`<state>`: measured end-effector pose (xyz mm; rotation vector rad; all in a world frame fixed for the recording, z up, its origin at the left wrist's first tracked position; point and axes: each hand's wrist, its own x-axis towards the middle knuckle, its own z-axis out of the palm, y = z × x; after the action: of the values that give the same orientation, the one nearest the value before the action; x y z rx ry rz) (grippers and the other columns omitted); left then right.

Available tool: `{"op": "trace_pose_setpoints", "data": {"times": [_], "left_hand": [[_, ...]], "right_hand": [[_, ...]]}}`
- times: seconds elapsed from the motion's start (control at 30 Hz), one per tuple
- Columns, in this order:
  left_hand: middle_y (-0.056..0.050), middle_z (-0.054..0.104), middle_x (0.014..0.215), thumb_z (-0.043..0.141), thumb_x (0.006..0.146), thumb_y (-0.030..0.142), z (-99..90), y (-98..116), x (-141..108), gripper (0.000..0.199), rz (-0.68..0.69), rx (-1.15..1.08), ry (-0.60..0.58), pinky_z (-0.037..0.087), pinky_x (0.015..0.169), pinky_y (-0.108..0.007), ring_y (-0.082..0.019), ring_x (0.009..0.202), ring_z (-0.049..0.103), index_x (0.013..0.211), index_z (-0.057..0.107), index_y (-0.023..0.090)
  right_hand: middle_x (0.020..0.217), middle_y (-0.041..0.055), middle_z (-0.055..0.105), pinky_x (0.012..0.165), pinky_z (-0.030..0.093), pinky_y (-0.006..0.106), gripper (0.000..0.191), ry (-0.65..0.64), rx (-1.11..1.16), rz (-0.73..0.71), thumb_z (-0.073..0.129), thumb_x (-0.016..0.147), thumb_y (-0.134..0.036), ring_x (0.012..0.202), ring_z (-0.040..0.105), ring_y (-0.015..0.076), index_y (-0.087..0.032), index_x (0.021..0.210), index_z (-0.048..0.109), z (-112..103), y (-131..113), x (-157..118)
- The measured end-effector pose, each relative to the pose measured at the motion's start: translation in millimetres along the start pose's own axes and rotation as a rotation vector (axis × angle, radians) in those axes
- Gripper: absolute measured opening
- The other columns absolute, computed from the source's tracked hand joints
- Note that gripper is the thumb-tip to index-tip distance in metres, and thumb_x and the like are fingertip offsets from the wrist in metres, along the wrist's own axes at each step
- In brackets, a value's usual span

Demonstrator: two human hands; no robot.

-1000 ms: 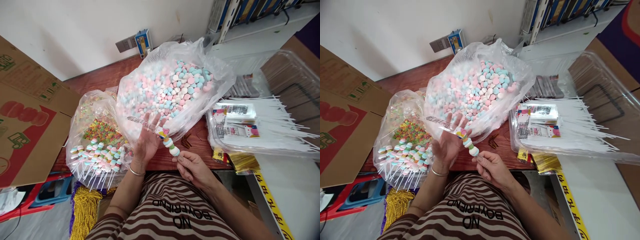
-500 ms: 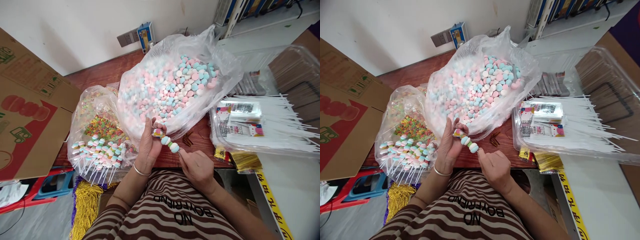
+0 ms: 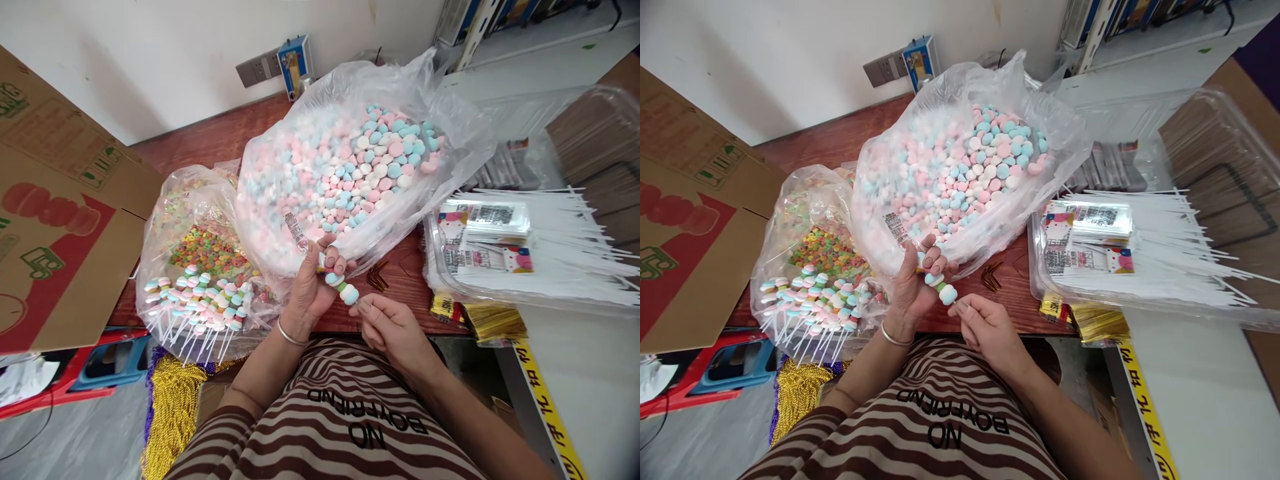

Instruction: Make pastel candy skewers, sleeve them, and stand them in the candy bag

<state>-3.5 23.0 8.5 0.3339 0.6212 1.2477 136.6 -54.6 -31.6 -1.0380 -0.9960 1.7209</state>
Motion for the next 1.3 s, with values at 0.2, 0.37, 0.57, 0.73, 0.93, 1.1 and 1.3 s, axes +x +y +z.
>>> {"op": "trace_pose_setpoints", "data": {"times": [0.2, 0.37, 0.57, 0.73, 0.93, 1.1, 1.3], "left_hand": [[0.004, 0.042, 0.056, 0.056, 0.092, 0.065, 2.4, 2, -2, 0.047, -0.102, -0.04, 0.05, 0.058, 0.069, -0.03, -0.012, 0.054, 0.049, 0.086, 0.068, 0.02], [0.004, 0.05, 0.059, 0.063, 0.092, 0.057, 3.7, -6, -2, 0.04, -0.06, 0.038, 0.06, 0.057, 0.071, -0.027, -0.011, 0.059, 0.057, 0.083, 0.066, 0.018], [0.0, 0.061, 0.07, 0.068, 0.091, 0.049, 0.6, -11, -4, 0.035, -0.13, 0.084, 0.073, 0.057, 0.075, -0.029, -0.014, 0.068, 0.066, 0.087, 0.066, 0.015], [-0.002, 0.064, 0.073, 0.069, 0.088, 0.056, -0.5, -15, -8, 0.04, -0.106, 0.16, -0.026, 0.056, 0.071, -0.029, -0.017, 0.072, 0.068, 0.081, 0.064, 0.017], [-0.008, 0.072, 0.087, 0.077, 0.08, 0.054, -12.2, -20, -13, 0.04, -0.183, 0.206, -0.063, 0.043, 0.046, -0.019, -0.02, 0.076, 0.072, 0.088, 0.067, 0.016], [-0.002, 0.07, 0.122, 0.085, 0.072, 0.016, -18.4, -9, -18, 0.051, 0.126, 0.155, 0.044, 0.056, 0.08, -0.026, -0.016, 0.096, 0.072, 0.118, 0.066, 0.029], [-0.001, 0.069, 0.095, 0.089, 0.064, 0.016, -32.3, 19, -27, 0.05, 0.153, 0.218, 0.016, 0.053, 0.077, -0.025, -0.017, 0.091, 0.07, 0.11, 0.071, 0.024]], "right_hand": [[0.039, -0.0148, 0.027, 0.038, 0.03, 0.022, 0.032, -0.11, 0.409, 0.171, 0.069, 0.089, -0.048, 0.033, 0.014, 0.004, -0.018, 0.081, 0.066, 1, 0, 4], [0.051, -0.0051, 0.049, 0.048, 0.034, 0.024, 0.031, 0.143, -0.203, -0.172, 0.058, 0.097, -0.046, 0.045, 0.04, 0.0096, -0.019, 0.082, 0.064, 3, 6, 2], [0.057, -0.0001, 0.059, 0.062, 0.038, 0.031, 0.014, 0.352, -1.106, -0.817, 0.059, 0.097, -0.021, 0.054, 0.049, 0.0135, -0.017, 0.103, 0.072, -10, 18, 2], [0.059, -0.0017, 0.055, 0.054, 0.04, 0.028, 0.023, 0.211, -0.503, -0.431, 0.056, 0.099, -0.037, 0.05, 0.046, 0.0123, -0.019, 0.091, 0.067, -3, 9, 5], [0.047, -0.0133, 0.029, 0.042, 0.034, 0.022, 0.032, -0.027, 0.286, 0.01, 0.068, 0.091, -0.05, 0.038, 0.022, 0.0055, -0.019, 0.084, 0.063, 13, 12, 11], [0.051, -0.0102, 0.038, 0.046, 0.035, 0.021, 0.025, 0.107, 0.172, -0.13, 0.071, 0.092, -0.044, 0.044, 0.033, 0.0062, -0.021, 0.086, 0.064, 10, 30, 12], [0.05, -0.012, 0.029, 0.041, 0.029, 0.022, 0.034, -0.01, 0.258, 0.022, 0.073, 0.087, -0.051, 0.041, 0.021, 0.0052, -0.019, 0.08, 0.063, 13, 20, 14]]}}
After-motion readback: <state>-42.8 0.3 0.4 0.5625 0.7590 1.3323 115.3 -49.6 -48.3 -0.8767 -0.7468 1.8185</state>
